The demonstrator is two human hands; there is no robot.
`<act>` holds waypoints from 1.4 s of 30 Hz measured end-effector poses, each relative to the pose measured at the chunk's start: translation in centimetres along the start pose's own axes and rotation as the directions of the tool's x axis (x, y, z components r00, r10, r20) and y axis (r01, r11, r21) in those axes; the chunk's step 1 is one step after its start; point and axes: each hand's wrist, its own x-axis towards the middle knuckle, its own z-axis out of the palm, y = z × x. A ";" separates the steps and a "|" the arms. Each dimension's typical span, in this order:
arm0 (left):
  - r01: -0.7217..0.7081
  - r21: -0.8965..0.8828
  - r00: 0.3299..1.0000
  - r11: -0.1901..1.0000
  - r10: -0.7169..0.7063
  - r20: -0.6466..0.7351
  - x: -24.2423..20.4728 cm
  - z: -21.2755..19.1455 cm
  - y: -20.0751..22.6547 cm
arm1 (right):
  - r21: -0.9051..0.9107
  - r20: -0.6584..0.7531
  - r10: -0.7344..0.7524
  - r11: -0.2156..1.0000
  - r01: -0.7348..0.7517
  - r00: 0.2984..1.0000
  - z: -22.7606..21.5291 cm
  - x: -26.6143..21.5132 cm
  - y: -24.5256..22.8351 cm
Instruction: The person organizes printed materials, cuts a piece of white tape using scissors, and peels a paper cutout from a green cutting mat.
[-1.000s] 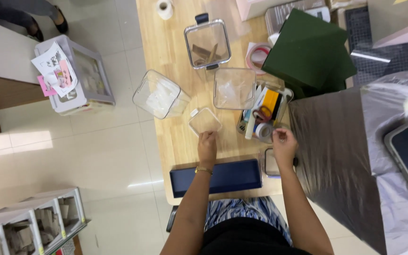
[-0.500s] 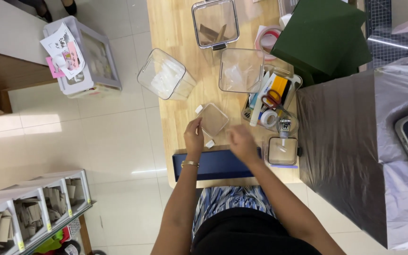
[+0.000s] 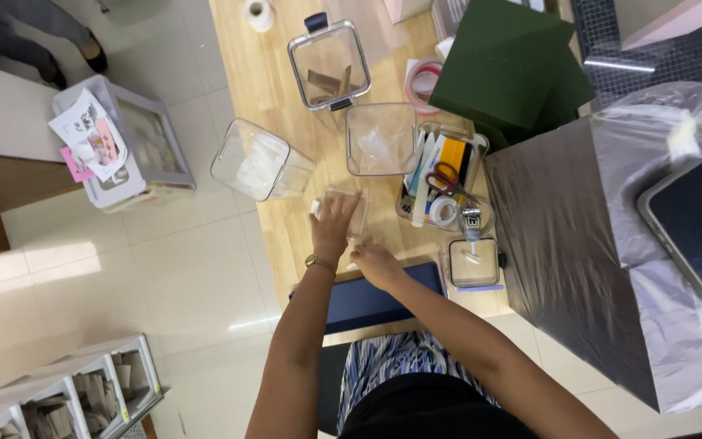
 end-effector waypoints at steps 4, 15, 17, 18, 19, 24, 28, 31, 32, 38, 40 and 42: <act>0.020 -0.084 0.935 0.996 0.011 0.355 1.1 1.0 1.2 | -0.207 -0.098 0.067 0.975 -0.087 0.993 -2.0 -3.2 2.8; 0.192 -0.543 0.979 0.817 -0.119 0.166 -4.2 -9.8 0.6 | 0.490 -0.278 0.616 0.751 -0.443 0.737 -13.1 -13.2 3.2; 0.179 -0.774 0.977 0.608 -0.202 0.067 -6.2 -13.1 0.7 | 0.688 -0.335 0.595 0.684 -0.243 0.730 -13.1 -13.7 4.5; 0.188 -0.772 0.974 0.607 -0.217 0.066 -7.1 -14.8 0.5 | 0.682 -0.330 0.586 0.690 -0.243 0.740 -13.8 -13.3 2.7; 0.187 -0.859 0.972 0.477 -0.219 0.090 -8.0 -16.5 0.5 | 0.780 -0.264 0.605 0.592 -0.203 0.751 -14.6 -13.2 0.8; 0.129 -0.950 0.958 0.283 -0.282 0.046 -11.1 -22.6 1.0 | 0.917 -0.142 0.472 0.394 -0.064 0.870 -16.1 -11.1 -4.7; 0.237 -0.915 0.947 0.326 -0.290 0.142 -11.7 -23.7 2.5 | 0.886 -0.206 0.333 0.462 0.031 0.920 -15.9 -9.9 -9.1; 0.210 -0.916 0.950 0.342 -0.293 0.108 -12.1 -24.0 3.7 | 0.866 -0.163 0.243 0.500 0.020 0.956 -16.4 -10.7 -12.2; 0.192 -0.917 0.951 0.350 -0.297 0.086 -12.1 -24.0 4.1 | 0.860 -0.132 0.191 0.509 0.017 0.973 -16.6 -11.1 -12.8; 0.172 -0.861 0.949 0.479 -0.316 0.014 -12.8 -22.8 6.0 | 0.807 -0.051 0.216 0.584 -0.087 0.975 -15.1 -11.5 -8.6; 0.173 -0.875 0.941 0.452 -0.339 0.011 -13.3 -22.7 6.3 | 0.791 -0.041 0.228 0.602 -0.108 0.973 -15.4 -11.9 -9.3; 0.158 -0.887 0.932 0.435 -0.362 -0.012 -13.2 -22.9 6.1 | 0.774 -0.045 0.226 0.624 -0.109 0.973 -15.5 -11.8 -10.0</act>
